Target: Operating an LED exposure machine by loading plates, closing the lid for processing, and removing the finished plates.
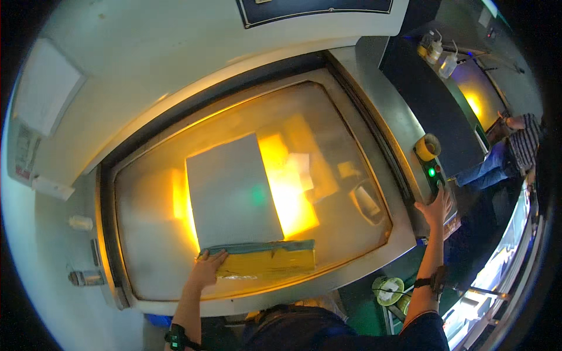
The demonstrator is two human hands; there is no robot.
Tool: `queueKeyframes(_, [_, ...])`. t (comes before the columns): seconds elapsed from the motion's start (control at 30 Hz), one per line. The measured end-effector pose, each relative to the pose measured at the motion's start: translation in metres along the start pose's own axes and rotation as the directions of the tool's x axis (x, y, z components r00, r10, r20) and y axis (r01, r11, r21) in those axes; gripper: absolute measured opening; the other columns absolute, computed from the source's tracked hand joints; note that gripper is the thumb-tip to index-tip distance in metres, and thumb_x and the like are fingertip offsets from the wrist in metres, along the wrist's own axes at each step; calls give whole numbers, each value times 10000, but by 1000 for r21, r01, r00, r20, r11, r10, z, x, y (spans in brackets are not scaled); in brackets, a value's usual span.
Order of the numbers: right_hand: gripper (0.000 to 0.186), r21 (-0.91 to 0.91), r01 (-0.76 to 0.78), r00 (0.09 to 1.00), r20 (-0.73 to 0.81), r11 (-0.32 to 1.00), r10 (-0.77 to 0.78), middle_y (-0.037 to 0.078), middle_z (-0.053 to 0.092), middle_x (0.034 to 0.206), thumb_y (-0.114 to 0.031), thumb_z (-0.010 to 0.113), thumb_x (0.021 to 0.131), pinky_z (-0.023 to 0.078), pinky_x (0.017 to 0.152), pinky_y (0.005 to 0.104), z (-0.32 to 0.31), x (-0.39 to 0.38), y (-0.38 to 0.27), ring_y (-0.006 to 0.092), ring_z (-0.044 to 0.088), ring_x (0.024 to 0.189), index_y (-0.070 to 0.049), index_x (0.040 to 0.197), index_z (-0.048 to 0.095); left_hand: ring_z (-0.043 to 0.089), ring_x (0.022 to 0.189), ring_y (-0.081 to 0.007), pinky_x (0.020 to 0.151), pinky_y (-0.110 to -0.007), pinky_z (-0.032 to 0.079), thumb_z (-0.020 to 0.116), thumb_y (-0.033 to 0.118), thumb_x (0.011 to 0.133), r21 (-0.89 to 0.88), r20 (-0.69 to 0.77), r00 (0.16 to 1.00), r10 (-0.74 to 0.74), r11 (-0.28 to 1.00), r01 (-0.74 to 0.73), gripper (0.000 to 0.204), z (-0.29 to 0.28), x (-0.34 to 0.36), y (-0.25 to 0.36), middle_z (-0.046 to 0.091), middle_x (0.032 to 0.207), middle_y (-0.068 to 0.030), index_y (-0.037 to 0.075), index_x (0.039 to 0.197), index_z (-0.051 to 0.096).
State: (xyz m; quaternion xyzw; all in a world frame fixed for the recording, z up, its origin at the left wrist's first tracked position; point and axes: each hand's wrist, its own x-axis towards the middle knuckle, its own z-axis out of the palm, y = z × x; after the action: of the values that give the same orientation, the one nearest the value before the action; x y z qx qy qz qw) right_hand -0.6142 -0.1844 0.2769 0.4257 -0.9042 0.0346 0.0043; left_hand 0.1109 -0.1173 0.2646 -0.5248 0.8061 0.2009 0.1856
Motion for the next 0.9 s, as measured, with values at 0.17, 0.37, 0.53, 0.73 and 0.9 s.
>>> queueKeyframes(0.17, [1089, 11, 56, 988, -143, 998, -54, 192, 350, 1470, -517, 814, 606, 211, 1127, 547, 20, 7, 25, 405, 318, 1347, -120, 1479, 298, 509, 1218, -425, 1015, -476, 451, 585, 42, 757, -189, -14, 982, -189, 965, 183, 721, -70, 136, -65, 435, 1463, -128, 202, 1437, 408])
queueKeyframes(0.37, [861, -61, 174, 925, -333, 983, -185, 151, 410, 1452, -552, 636, 812, 247, 1112, 494, 22, 19, 28, 344, 367, 1334, -71, 1460, 337, 599, 1044, -446, 870, -521, 495, 574, 45, 768, -355, -433, 780, -452, 881, 313, 594, -149, 305, -109, 641, 1115, -228, 111, 1343, 438])
queueKeyframes(0.53, [852, 207, 100, 980, -188, 973, -61, 179, 381, 1459, -585, 591, 840, 214, 1131, 493, 22, 13, 16, 376, 282, 1379, -80, 1474, 325, 604, 1057, -423, 884, -505, 496, 587, 42, 745, -343, -278, 932, -231, 931, 129, 590, -134, 286, -73, 633, 1155, -202, 133, 1314, 464])
queueKeyframes(0.73, [819, 186, 113, 979, -190, 976, -77, 196, 402, 1445, -614, 534, 870, 173, 1135, 526, 18, 13, 10, 366, 309, 1374, -89, 1468, 341, 543, 1185, -406, 1037, -491, 405, 593, 181, 760, -332, 158, 980, 123, 941, -64, 743, 4, 90, 32, 574, 1286, -215, 155, 1462, 352])
queueKeyframes(0.9, [832, 56, 57, 988, -148, 997, -48, 156, 405, 1467, -696, 437, 880, 155, 1125, 558, 38, 35, 32, 323, 327, 1388, -117, 1472, 354, 302, 1422, -256, 1126, -589, 248, 575, 106, 824, -307, 271, 957, 100, 951, -13, 781, 69, -17, 128, 266, 1567, -69, 149, 1517, 217])
